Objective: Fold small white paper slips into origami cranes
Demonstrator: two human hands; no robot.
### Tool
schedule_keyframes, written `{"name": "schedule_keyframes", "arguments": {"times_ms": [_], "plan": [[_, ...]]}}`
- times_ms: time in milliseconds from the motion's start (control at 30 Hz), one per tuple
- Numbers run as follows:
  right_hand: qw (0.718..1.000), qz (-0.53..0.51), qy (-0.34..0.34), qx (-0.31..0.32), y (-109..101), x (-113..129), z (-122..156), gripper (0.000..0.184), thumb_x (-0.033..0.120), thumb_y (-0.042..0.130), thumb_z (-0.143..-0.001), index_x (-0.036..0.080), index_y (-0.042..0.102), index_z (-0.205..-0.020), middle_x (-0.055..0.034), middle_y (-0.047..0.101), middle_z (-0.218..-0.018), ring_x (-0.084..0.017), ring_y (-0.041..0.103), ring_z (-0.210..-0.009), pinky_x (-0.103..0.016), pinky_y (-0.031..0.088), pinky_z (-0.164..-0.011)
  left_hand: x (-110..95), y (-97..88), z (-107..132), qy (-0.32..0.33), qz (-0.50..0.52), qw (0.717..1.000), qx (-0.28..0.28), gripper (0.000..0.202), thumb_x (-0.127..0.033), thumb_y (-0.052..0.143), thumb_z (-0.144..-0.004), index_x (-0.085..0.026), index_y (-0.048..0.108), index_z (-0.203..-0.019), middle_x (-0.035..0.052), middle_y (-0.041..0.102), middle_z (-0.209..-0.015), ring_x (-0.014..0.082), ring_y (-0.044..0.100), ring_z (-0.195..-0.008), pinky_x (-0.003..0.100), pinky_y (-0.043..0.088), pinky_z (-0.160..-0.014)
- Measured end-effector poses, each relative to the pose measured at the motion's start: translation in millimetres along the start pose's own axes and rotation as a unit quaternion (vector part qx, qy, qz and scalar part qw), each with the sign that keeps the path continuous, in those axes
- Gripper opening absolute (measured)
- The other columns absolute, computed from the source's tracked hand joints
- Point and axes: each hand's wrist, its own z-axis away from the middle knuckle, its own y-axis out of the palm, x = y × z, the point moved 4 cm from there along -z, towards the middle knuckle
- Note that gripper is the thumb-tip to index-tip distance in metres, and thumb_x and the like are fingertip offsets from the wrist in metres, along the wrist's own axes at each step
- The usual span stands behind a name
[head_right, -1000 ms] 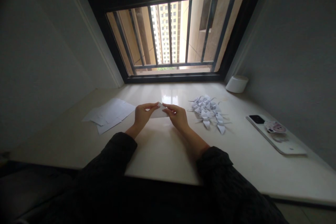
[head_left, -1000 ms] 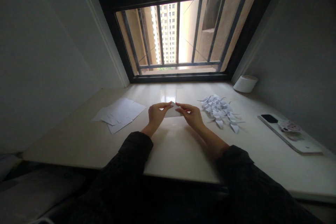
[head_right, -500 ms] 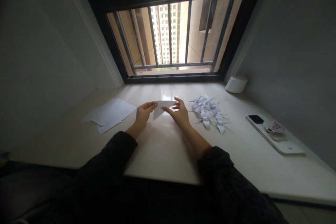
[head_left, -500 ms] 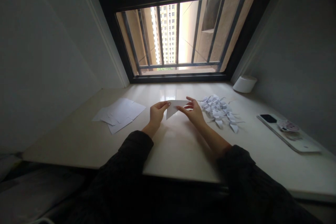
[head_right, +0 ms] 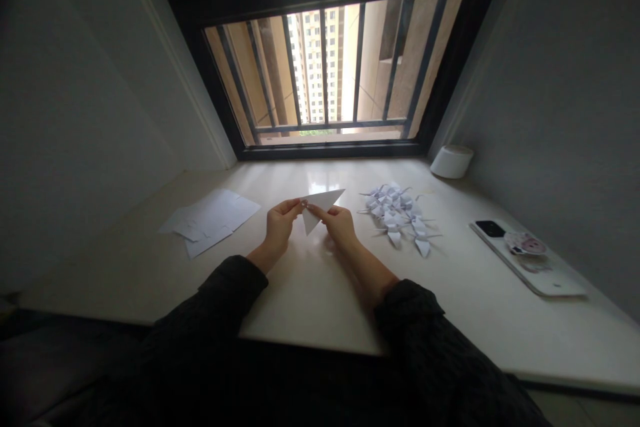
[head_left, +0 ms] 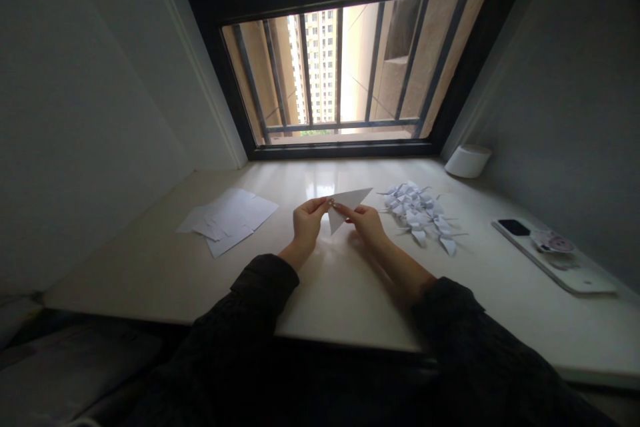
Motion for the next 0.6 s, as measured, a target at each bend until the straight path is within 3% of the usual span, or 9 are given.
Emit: {"name": "schedule_keyframes", "arguments": {"times_ms": [267, 433, 600], "plan": [[0.999, -0.03, 0.013, 0.013, -1.3, -1.4, -1.4, 0.036, 0.052, 0.074, -0.057, 0.016, 0.07, -0.063, -0.0044, 0.066, -0.064, -0.015, 0.058, -0.06, -0.027, 0.045, -0.057, -2.4, -7.2, -6.0, -0.002, 0.008, 0.999, -0.031, 0.025, -0.033, 0.073, -0.065, -0.016, 0.071, -0.082, 0.006, 0.073, -0.088, 0.0179, 0.064, -0.081, 0.03, 0.047, -0.073], [0.997, -0.05, 0.02, 0.059, 0.0, -1.0, -2.4, 0.038, 0.053, 0.071, -0.059, 0.015, 0.07, -0.065, -0.0058, 0.067, -0.065, -0.015, 0.06, -0.063, -0.027, 0.045, -0.059, -1.6, -10.3, -8.6, -0.003, -0.001, 0.999, -0.044, 0.023, -0.032, 0.072, -0.066, -0.016, 0.071, -0.082, 0.0063, 0.073, -0.088, 0.0183, 0.065, -0.081, 0.03, 0.047, -0.072], [0.999, 0.003, 0.011, 0.046, -5.4, 0.4, -4.8, 0.04, 0.054, 0.071, -0.059, 0.015, 0.072, -0.068, -0.0074, 0.069, -0.067, -0.017, 0.061, -0.065, -0.027, 0.044, -0.058, -1.1, -11.8, -9.6, 0.001, -0.006, 0.999, -0.046, 0.023, -0.033, 0.073, -0.064, -0.016, 0.071, -0.08, 0.0059, 0.073, -0.086, 0.0178, 0.065, -0.08, 0.03, 0.047, -0.072]]}}
